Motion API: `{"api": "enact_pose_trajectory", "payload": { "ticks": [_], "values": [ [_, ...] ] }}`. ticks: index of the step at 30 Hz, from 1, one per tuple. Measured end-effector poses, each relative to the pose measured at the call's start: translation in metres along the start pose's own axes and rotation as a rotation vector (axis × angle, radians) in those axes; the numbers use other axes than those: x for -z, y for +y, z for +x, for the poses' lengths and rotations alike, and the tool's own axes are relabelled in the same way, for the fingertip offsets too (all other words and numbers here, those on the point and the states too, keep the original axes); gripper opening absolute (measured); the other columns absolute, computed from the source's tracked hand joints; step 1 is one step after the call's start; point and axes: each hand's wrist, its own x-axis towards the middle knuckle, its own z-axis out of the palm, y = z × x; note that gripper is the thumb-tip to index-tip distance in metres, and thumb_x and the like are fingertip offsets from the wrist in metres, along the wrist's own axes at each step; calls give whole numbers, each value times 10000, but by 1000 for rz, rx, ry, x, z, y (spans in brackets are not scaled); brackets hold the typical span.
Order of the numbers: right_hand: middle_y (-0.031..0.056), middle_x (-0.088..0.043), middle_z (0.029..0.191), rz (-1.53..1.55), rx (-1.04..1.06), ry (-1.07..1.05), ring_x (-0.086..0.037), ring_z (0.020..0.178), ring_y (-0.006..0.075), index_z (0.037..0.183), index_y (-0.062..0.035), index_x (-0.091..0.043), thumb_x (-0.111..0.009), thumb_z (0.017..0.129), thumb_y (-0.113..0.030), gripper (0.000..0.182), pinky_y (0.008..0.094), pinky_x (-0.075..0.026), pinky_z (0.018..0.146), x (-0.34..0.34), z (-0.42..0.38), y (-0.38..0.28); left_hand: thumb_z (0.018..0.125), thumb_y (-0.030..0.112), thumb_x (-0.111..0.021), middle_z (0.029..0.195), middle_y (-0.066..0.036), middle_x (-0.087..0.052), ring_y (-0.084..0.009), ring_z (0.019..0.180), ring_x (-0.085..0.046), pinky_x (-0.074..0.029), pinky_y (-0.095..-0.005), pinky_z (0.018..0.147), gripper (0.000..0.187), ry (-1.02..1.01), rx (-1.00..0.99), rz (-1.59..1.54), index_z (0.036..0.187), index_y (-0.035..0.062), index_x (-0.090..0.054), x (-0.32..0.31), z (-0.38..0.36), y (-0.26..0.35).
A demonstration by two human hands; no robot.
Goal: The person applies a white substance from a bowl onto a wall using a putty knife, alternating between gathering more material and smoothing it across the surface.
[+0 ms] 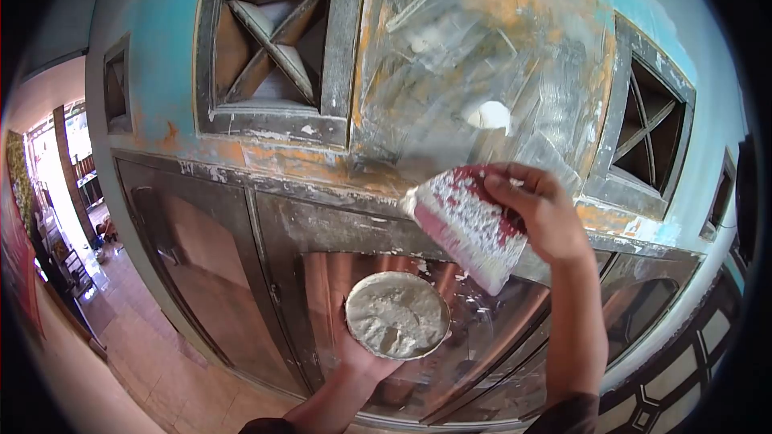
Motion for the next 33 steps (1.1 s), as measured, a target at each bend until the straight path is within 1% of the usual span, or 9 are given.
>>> {"api": "enact_pose_trajectory", "payload": {
  "ticks": [6,7,17,19,20,23,26,29,33],
  "values": [
    [10,-707,833,-232,255,189,-580,614,35,1141,15,-710,-694,955,-247,322,206,-420,522,-4,38,-67,944,755,-338,1495,-170,-503,-432,1359,-475,-348,-663,1117,866,153,-28,123,1468,84,-495,-4,7,8],
    [9,-701,830,-292,302,214,-570,610,36,1144,13,-710,-697,953,-263,335,212,-422,527,0,49,-78,938,760,-328,1487,-154,-513,-432,1352,-481,-344,-675,1111,858,293,-57,275,1455,102,-512,-13,7,7],
    [85,-724,922,-859,868,560,-625,696,121,1189,40,-672,-644,991,-304,398,307,-516,665,41,108,-170,876,819,-326,1512,-112,-477,-412,1393,-437,-327,-684,1114,931,349,18,308,1479,124,-469,27,-5,11],
    [157,-741,915,-961,918,610,-704,678,263,1203,5,-620,-606,1010,-287,350,377,-549,674,42,108,-172,860,825,-350,1520,-120,-456,-427,1393,-423,-329,-687,1110,958,365,33,300,1485,106,-453,28,-3,10],
    [157,-741,915,-970,919,612,-704,678,263,1203,5,-620,-606,1010,-287,350,377,-549,674,42,108,-170,860,825,-350,1520,-120,-456,-427,1393,-423,-329,-687,1110,958,360,40,296,1485,106,-453,32,1,9],
    [233,-720,904,-1504,1110,747,-673,797,467,1194,-98,-480,-550,1034,-273,247,543,-538,665,34,103,-154,845,833,-372,1528,-126,-440,-431,1396,-413,-319,-694,1111,975,271,55,242,1493,108,-443,43,15,5],
    [215,-722,899,-1572,1036,756,-682,788,461,1167,-93,-465,-532,1046,-274,228,549,-534,665,29,98,-149,828,843,-390,1542,-134,-419,-435,1394,-411,-313,-700,1110,1001,246,26,287,1506,107,-423,29,20,6],
    [175,-711,986,-1643,1055,761,-679,895,417,1132,-78,-466,-519,1043,-218,174,520,-544,696,20,92,-148,814,849,-399,1555,-139,-401,-442,1398,-406,-310,-706,1108,1020,126,221,-179,1516,109,-409,15,22,9],
    [125,-685,1014,-1716,1077,683,-673,995,329,1125,-83,-495,-545,990,-106,146,469,-557,755,10,89,-139,832,778,-556,1447,-173,-545,-423,1329,-505,-394,-669,1094,933,-31,3,-31,1474,104,-493,44,31,-6]
  ]
}}
